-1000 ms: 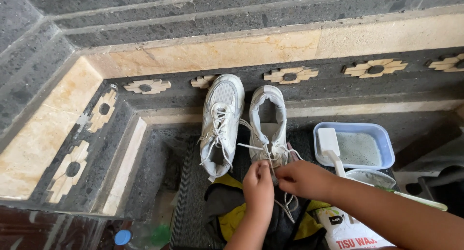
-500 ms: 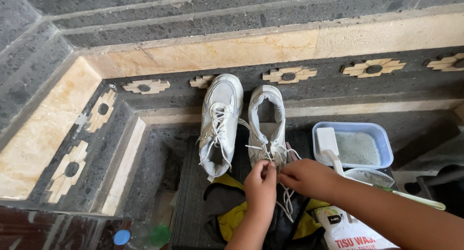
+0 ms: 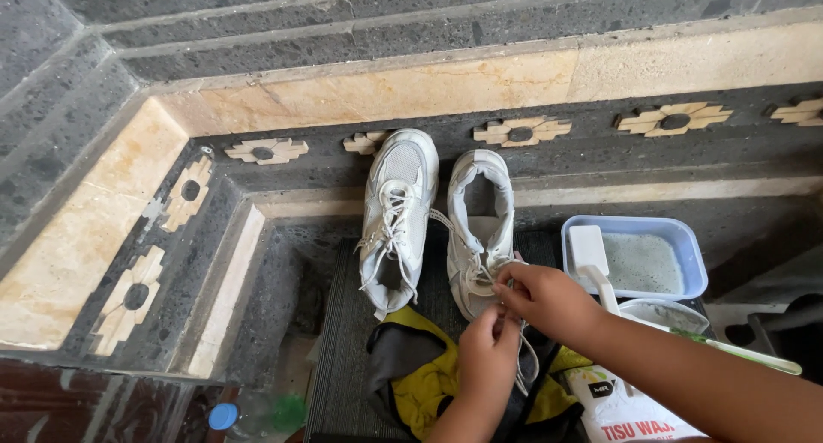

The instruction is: Removing shoelaces from a pair of white sneakers by pulling them through the eyelets.

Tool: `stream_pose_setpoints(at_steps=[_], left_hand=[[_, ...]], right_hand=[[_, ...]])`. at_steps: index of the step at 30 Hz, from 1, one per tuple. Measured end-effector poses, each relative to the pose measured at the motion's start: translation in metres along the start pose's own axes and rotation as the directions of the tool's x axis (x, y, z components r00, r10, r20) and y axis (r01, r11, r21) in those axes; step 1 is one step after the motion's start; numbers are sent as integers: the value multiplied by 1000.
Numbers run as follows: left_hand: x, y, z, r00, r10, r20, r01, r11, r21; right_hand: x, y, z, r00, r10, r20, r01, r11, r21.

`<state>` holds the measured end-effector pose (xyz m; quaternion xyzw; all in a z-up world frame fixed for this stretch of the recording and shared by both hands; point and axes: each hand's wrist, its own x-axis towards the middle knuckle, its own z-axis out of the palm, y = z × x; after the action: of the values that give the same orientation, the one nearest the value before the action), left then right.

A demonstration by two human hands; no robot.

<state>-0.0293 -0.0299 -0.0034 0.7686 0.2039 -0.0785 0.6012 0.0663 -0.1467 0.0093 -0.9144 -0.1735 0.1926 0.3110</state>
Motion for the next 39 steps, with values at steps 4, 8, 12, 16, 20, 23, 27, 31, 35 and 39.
stream_pose_setpoints(at_steps=[4, 8, 12, 16, 20, 23, 27, 31, 35, 39], left_hand=[[1, -7, 4, 999, 30, 35, -30, 1000, 4], [2, -12, 7, 998, 64, 23, -64, 998, 6], [11, -31, 15, 991, 132, -27, -128, 985, 113], [18, -39, 15, 992, 120, -45, -110, 977, 180], [28, -31, 2, 829, 498, -255, -412, 852, 323], [36, -12, -12, 735, 627, -259, -488, 754, 440], [36, 9, -25, 616, 762, -200, -468, 558, 685], [38, 9, -24, 657, 740, -145, -438, 531, 725], [45, 0, -22, 694, 702, -158, -403, 561, 724], [45, -1, -26, 632, 751, -193, -328, 485, 811]], right_hand=[[-3, -7, -2, 999, 5, 43, -5, 1000, -13], [0, 1, 2, 999, -9, 48, 12, 998, -61], [2, 9, 7, 996, -40, 85, 51, 990, -133], [1, 19, 8, 991, -88, 99, 100, 987, -122], [-1, 24, 3, 991, -125, 52, 134, 967, -216], [-3, 29, 0, 985, -168, -32, 152, 944, -293], [-15, 14, -10, 962, -202, -183, 169, 969, -182], [-22, 3, -11, 915, -336, -225, 284, 930, -234], [-23, -8, -11, 837, -506, -207, 402, 826, -394], [-11, 4, -3, 770, -604, -207, 411, 717, -563]])
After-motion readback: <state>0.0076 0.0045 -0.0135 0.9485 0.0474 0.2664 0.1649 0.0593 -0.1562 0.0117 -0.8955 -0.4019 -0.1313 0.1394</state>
